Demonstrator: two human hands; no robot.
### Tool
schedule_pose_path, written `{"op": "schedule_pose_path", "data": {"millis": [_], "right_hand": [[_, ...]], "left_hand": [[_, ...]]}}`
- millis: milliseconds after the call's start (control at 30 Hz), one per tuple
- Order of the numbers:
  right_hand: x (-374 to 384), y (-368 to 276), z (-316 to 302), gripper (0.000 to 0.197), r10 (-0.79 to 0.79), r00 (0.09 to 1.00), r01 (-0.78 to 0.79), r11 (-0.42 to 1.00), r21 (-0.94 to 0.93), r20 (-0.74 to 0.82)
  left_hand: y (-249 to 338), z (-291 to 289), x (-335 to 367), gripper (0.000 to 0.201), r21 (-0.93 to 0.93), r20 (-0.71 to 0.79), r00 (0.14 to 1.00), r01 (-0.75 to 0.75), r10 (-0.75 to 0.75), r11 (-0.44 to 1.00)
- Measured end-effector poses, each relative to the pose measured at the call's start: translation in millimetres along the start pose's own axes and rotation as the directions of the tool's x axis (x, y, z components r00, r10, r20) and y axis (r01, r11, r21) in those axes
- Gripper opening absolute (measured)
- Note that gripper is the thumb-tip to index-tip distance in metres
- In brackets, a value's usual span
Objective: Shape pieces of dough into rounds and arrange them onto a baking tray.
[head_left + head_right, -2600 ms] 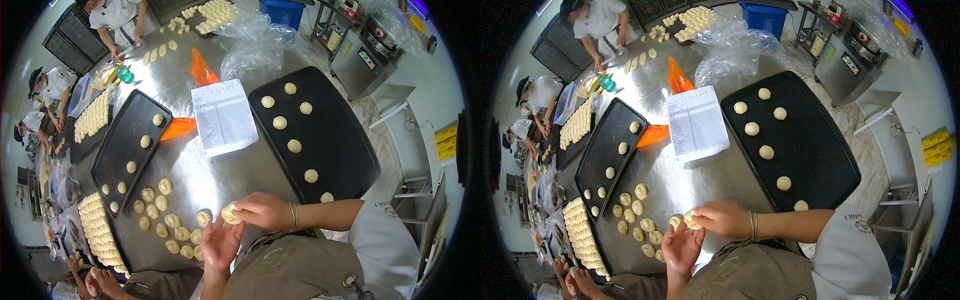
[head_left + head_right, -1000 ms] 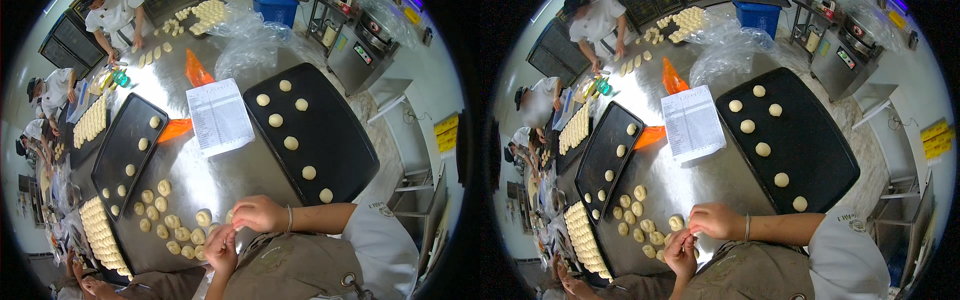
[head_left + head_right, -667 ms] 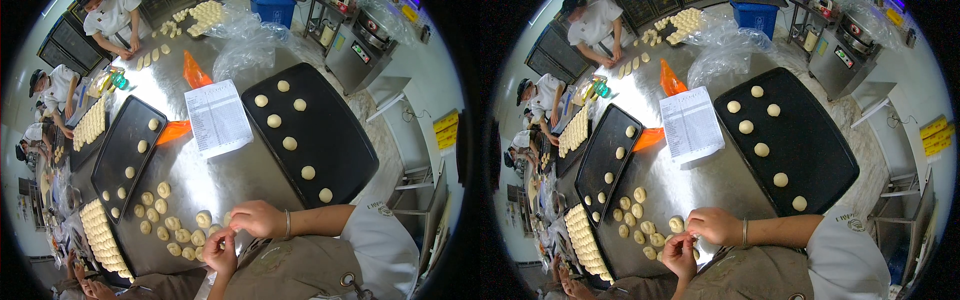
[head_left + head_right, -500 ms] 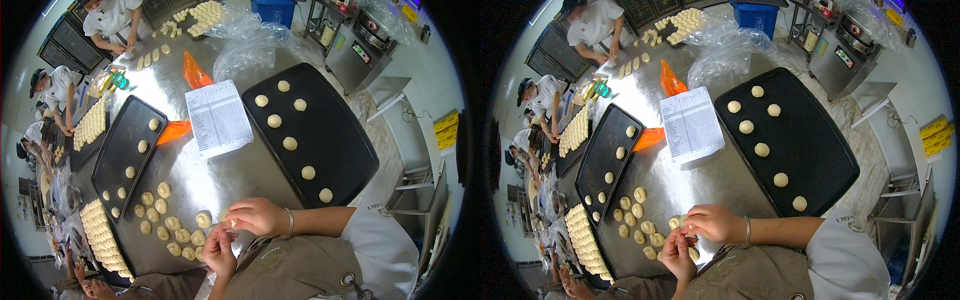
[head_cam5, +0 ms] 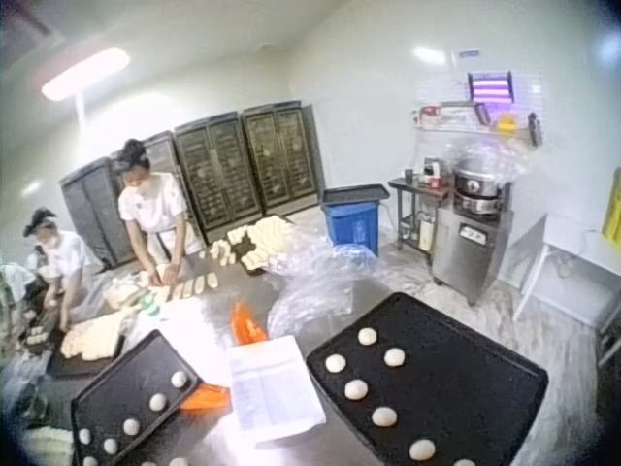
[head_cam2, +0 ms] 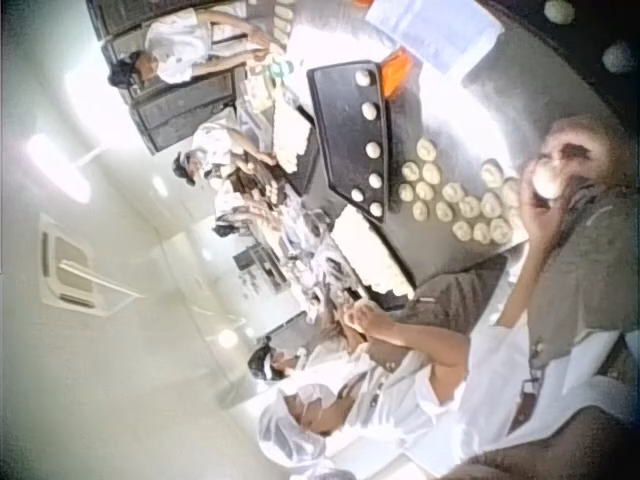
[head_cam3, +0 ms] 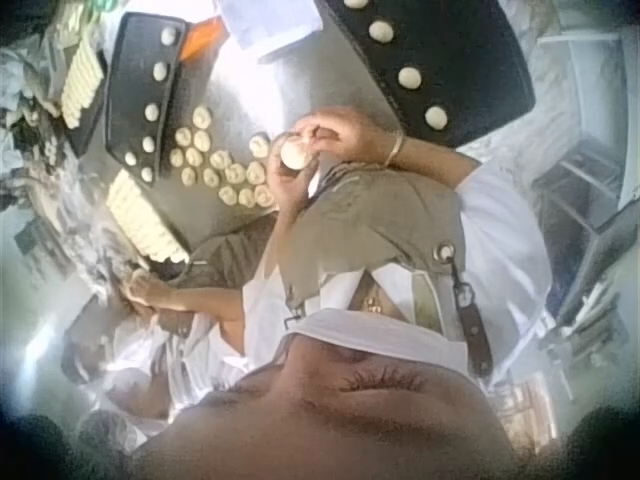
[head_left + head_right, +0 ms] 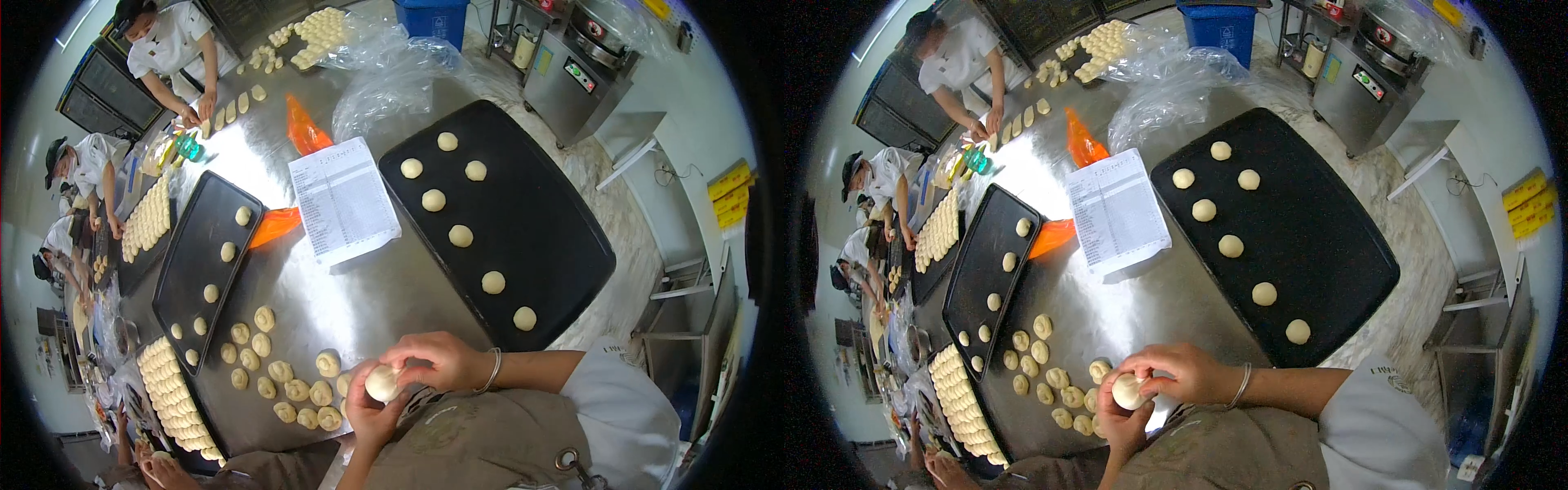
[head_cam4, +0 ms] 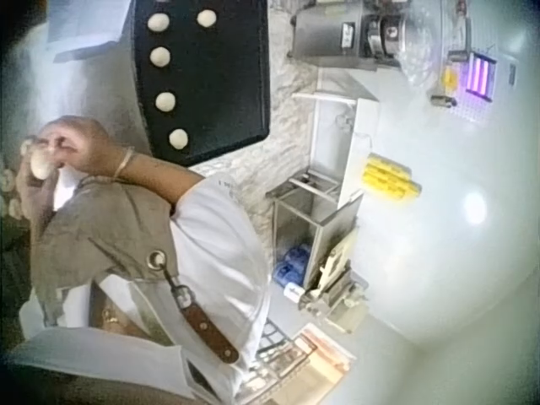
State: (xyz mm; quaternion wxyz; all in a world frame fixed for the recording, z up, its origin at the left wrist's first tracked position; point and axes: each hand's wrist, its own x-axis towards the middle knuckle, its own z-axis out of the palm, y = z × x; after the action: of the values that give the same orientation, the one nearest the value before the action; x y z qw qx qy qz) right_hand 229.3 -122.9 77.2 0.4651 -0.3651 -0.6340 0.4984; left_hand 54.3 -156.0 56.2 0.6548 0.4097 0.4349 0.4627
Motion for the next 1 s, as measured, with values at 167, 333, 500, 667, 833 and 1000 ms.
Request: {"op": "schedule_pose_path", "data": {"millis": [167,333,500,667,833,1000], "right_hand": [[-33.8,32.5,-27.9,0.012,0.294,0.955,-0.290,0.917,0.273,0.030],[-74.4,63.3,-62.9,0.020,0.581,0.814,-0.489,0.688,0.537,-0.004],[-133.0,60.6,-115.2,0.071,0.516,0.803,-0.009,0.511,0.859,-0.298],[-212.6,37.6,-140.2,0.059,0.545,0.564,0.059,0.723,0.688,-0.621],[-243.1,19.3,-127.7,0.042,0.652,0.320,-0.053,0.736,0.674,-0.687],[-226.2,22.3,-127.7,0.031,0.647,0.361,-0.165,0.753,0.637,-0.671]], "left_hand": [[-2.8,26.2,19.2,0.053,0.449,0.226,0.961,-0.251,0.162,0.858],[-22.8,63.2,46.5,0.050,0.613,0.341,0.939,-0.189,-0.041,0.767],[-68.7,125.4,119.5,0.036,0.636,0.453,0.888,-0.381,0.076,0.671],[-121.5,225.5,208.2,0.036,0.653,0.506,0.830,-0.545,0.232,0.526],[-179.2,261.0,250.5,0.051,0.835,0.536,0.839,-0.511,-0.094,0.204],[-152.9,257.1,231.1,0.061,0.856,0.496,0.867,-0.483,-0.036,0.183]]}}
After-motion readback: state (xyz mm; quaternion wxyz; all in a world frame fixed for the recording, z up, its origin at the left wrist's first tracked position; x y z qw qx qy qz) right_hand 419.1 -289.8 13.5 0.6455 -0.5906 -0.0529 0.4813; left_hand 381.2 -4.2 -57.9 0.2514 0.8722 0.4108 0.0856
